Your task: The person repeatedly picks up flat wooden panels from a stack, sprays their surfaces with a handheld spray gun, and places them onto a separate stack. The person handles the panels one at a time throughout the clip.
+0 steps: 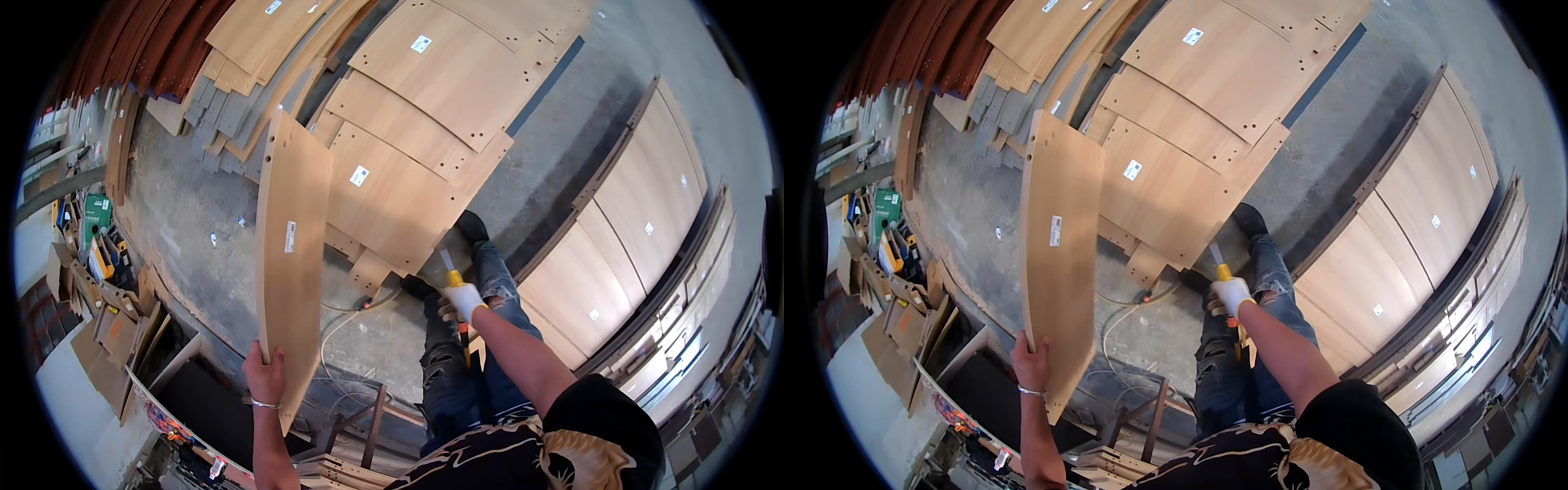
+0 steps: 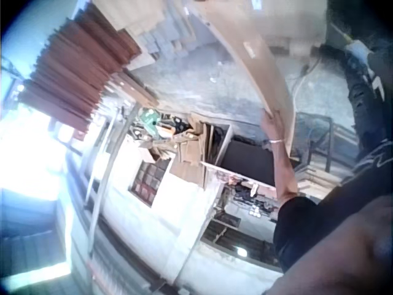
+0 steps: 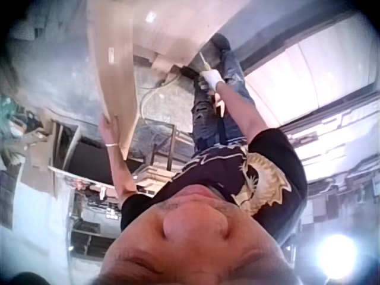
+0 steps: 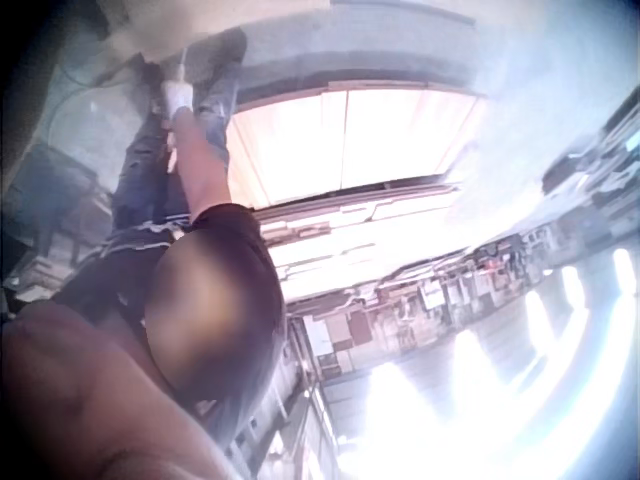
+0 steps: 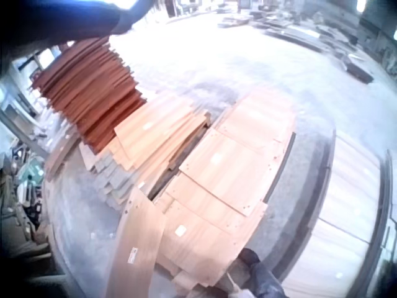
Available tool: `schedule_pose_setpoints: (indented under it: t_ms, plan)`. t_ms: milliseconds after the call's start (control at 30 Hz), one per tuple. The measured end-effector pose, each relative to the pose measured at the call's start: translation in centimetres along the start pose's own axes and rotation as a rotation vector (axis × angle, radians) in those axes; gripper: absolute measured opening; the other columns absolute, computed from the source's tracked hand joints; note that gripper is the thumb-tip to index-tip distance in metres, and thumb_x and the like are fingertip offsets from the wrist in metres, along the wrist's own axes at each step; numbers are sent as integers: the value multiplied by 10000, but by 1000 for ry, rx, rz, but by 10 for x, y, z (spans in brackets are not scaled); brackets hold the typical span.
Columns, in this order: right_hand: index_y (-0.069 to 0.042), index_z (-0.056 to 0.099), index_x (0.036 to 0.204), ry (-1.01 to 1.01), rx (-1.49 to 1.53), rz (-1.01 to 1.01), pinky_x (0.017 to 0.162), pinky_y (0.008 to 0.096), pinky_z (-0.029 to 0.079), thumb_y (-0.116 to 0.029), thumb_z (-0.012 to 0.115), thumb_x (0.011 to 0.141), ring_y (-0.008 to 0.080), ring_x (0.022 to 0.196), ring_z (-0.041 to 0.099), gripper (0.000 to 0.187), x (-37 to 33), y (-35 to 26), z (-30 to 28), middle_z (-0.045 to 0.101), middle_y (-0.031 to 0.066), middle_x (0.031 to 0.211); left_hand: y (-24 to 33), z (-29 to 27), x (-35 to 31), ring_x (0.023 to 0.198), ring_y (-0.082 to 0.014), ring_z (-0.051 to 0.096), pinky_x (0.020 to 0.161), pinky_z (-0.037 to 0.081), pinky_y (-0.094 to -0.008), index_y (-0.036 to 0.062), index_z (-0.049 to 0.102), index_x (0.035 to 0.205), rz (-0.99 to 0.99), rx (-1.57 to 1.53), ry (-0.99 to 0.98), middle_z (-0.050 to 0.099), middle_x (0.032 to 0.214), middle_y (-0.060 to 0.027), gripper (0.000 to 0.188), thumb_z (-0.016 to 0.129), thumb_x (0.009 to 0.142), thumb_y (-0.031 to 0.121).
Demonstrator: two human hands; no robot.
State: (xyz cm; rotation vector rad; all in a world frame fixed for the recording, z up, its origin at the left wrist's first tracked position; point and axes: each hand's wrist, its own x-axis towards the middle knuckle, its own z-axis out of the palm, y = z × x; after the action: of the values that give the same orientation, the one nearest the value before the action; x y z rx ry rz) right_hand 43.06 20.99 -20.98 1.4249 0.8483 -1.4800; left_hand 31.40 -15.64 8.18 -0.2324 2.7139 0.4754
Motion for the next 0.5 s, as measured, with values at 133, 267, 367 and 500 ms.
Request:
schedule_pose_setpoints:
  t_ms: [133,267,367,500]
  plan:
    - [-14,605,1039,-271,-639,-232,456,347,522,-168,632,890,174,530,632,215,-47,0,51,633,74,749,14,19,23,682,-445,604,586,466,-456,16,570,879,76,34,96,602,722,-227,200,724,811,124]
    - [-32,601,1050,50,-172,-318,450,314,527,-141,612,902,166,536,627,185,-35,3,40,634,71,777,27,70,56,684,-437,607,589,467,-460,26,573,900,123,5,86,608,728,-226,202,720,815,134]
    - [-16,571,1096,173,176,-325,442,293,539,-117,601,899,175,555,641,224,-37,-12,9,635,84,823,10,138,77,699,-432,617,604,472,-466,29,573,922,100,0,43,625,752,-224,221,717,813,157]
    - [-3,561,1125,176,214,-222,451,316,562,-94,592,875,209,577,661,268,-37,-25,-24,632,105,837,12,177,81,735,-433,630,637,481,-473,33,572,938,115,65,-7,645,784,-226,251,718,806,188]
